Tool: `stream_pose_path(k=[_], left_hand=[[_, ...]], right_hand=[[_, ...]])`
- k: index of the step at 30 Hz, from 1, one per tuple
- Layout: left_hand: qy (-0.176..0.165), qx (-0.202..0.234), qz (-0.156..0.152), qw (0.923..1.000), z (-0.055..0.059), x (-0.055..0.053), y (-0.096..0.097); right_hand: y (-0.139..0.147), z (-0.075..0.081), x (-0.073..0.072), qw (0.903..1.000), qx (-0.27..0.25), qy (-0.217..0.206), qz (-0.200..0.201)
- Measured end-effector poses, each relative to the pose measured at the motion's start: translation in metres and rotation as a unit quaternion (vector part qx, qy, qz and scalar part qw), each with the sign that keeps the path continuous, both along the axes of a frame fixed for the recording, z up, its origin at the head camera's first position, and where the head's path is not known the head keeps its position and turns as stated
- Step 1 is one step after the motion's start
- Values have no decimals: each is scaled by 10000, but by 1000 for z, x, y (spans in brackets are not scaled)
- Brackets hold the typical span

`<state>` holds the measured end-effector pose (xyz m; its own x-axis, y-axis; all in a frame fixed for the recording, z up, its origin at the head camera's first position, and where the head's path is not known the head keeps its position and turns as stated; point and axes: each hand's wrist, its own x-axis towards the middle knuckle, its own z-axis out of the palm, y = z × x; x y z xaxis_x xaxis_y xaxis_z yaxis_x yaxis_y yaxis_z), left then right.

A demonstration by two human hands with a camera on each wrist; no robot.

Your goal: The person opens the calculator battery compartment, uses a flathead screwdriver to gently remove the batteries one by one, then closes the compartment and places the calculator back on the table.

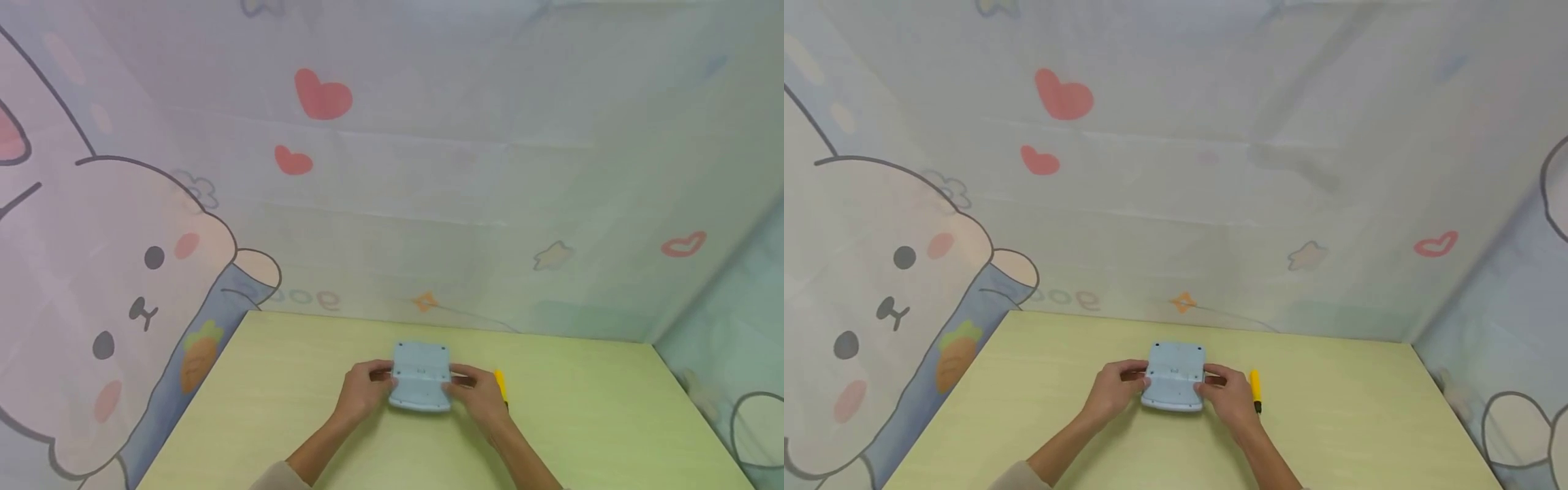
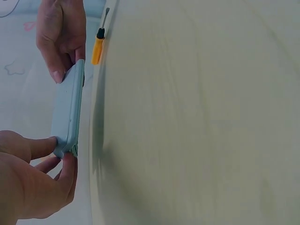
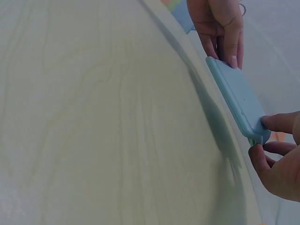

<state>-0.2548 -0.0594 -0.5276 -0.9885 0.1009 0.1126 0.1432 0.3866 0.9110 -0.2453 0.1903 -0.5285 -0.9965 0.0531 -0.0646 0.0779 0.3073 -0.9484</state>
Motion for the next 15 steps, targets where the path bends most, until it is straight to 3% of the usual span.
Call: stream_pose_path(k=[15], left_hand=[[-105,-341,106,9993,-19,-3,8]], right_hand=[[3,-16,-2,9985,513,-114,-153]])
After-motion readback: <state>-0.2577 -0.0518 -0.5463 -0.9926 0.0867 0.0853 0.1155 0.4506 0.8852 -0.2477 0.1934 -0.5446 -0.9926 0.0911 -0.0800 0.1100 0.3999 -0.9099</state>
